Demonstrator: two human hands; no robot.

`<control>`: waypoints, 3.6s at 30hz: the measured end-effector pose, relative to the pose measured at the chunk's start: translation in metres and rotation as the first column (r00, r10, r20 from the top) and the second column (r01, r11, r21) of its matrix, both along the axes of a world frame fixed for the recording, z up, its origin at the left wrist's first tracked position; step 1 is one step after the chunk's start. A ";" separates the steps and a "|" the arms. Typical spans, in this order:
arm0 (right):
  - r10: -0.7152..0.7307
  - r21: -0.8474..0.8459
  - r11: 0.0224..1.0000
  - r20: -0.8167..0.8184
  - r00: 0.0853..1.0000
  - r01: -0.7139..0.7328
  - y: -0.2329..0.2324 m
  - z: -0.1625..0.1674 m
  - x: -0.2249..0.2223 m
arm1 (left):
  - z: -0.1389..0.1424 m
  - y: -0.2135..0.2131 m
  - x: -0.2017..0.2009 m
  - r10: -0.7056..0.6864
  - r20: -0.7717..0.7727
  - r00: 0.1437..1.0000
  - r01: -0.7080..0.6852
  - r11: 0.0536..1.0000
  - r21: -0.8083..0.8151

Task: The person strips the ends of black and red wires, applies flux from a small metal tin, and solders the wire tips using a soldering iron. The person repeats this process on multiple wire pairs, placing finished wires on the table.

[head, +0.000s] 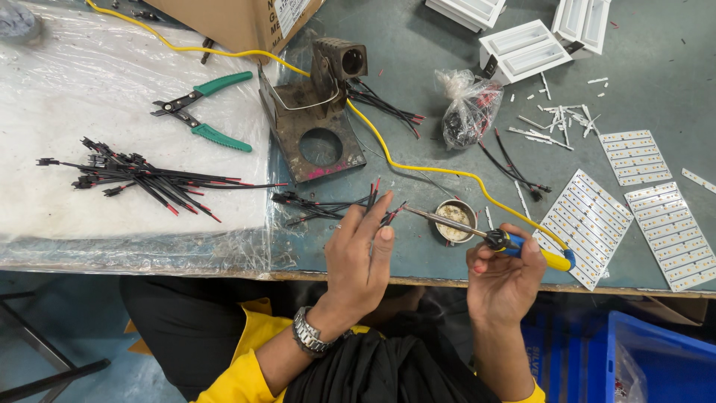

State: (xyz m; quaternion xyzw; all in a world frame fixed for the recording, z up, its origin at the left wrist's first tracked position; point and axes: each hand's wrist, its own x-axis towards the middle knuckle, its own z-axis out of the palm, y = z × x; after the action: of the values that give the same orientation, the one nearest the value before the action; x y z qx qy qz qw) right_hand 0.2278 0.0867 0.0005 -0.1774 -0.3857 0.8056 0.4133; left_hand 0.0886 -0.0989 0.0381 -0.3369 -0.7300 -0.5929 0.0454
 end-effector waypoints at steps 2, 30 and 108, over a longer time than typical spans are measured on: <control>-0.006 -0.008 1.000 -0.020 1.000 0.006 0.002 0.001 0.000 | 0.000 0.000 0.000 -0.031 0.075 0.997 0.030 0.999 0.019; 0.018 -0.067 0.997 -0.052 0.998 -0.022 0.015 -0.005 0.005 | -0.031 -0.005 -0.004 -0.497 0.702 0.509 0.264 0.867 0.422; 0.111 -0.123 0.985 -0.061 0.992 -0.118 0.004 -0.003 0.001 | 0.001 -0.009 -0.003 -0.311 0.183 0.933 0.277 0.942 0.191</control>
State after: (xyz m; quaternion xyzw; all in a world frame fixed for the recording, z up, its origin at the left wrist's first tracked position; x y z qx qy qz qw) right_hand 0.2292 0.0906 -0.0027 -0.1591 -0.3320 0.8553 0.3645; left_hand 0.0854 -0.1075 0.0393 -0.3729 -0.6214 -0.6825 -0.0945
